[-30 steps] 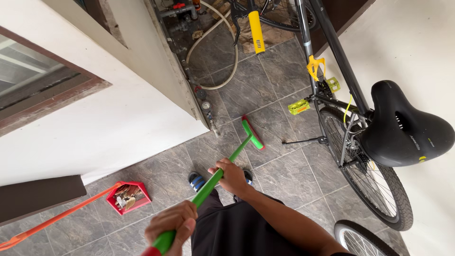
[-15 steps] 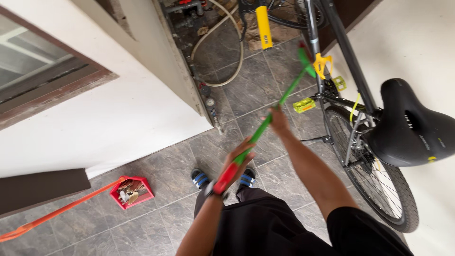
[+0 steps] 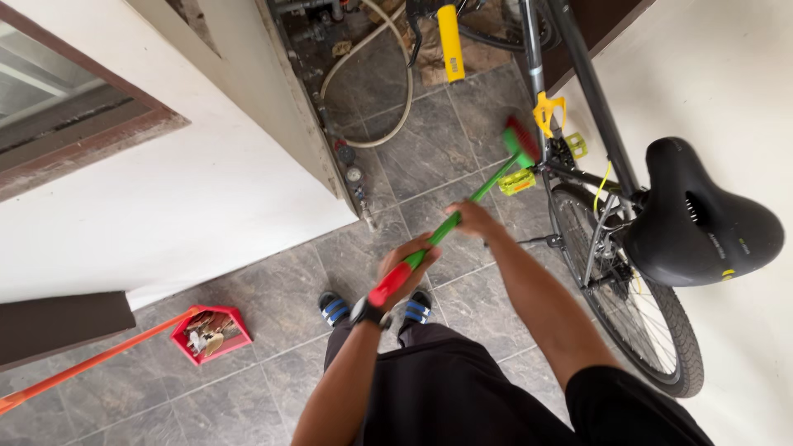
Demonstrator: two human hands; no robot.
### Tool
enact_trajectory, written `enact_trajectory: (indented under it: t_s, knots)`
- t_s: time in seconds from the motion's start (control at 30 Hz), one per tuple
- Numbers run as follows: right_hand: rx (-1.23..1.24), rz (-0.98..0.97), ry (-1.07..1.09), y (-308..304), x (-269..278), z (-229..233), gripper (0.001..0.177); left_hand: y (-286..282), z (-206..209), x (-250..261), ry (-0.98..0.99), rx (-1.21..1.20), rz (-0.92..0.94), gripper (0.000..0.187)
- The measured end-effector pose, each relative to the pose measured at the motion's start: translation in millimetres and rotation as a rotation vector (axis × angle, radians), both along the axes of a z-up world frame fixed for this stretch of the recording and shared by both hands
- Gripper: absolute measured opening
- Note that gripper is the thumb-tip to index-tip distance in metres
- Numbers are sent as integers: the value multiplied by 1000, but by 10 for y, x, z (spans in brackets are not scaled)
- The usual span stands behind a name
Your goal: The person sweeps debris from a tiled floor into a red dustpan using a broom, then sweeps the areas around several parked bicycles and a motor scooter.
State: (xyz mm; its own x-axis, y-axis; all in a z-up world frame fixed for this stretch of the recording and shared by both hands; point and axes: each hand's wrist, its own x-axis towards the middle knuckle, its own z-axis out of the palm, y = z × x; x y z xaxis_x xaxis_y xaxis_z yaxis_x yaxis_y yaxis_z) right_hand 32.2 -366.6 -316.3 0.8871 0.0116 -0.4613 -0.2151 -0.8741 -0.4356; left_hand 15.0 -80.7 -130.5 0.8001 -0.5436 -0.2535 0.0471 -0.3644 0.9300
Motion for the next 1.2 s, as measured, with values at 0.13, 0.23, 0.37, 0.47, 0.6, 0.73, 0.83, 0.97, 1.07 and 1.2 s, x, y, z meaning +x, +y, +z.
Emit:
enact_trajectory:
  t_s: [0.13, 0.23, 0.37, 0.47, 0.6, 0.73, 0.83, 0.97, 1.07, 1.2]
  knots:
    - [190, 67, -163, 504, -180, 169, 50, 500, 745, -140, -147, 123, 56, 31]
    - [217, 11, 36, 1126, -349, 499, 48, 819, 1240, -275, -381, 14, 120, 27]
    - [272, 23, -159, 1761, -620, 952, 42, 1116, 1762, -487, -186, 22, 199, 18]
    - [330, -33, -380, 1967, -837, 1173, 44, 1466, 2039, -615, -277, -55, 163, 9]
    - [336, -123, -429, 2038, -1066, 1169, 36, 1636, 2004, -853, -224, -102, 144, 4]
    - [179, -209, -478, 1608, -1090, 639, 31, 1459, 1406, -1008, -166, -77, 141, 25]
    - [133, -139, -568, 952, -1022, 236, 35, 1028, 629, -1087, -68, -239, 98, 31]
    - [-38, -155, -310, 575, -1200, 97, 40, 550, 18, -1267, -79, -302, -49, 21]
    - [109, -298, -129, 690, -1262, 104, 41, 622, 126, -1312, -160, -270, -115, 22]
    - [525, -258, -224, 1298, -1263, 71, 35, 1112, 668, -1259, -212, -72, -96, 21]
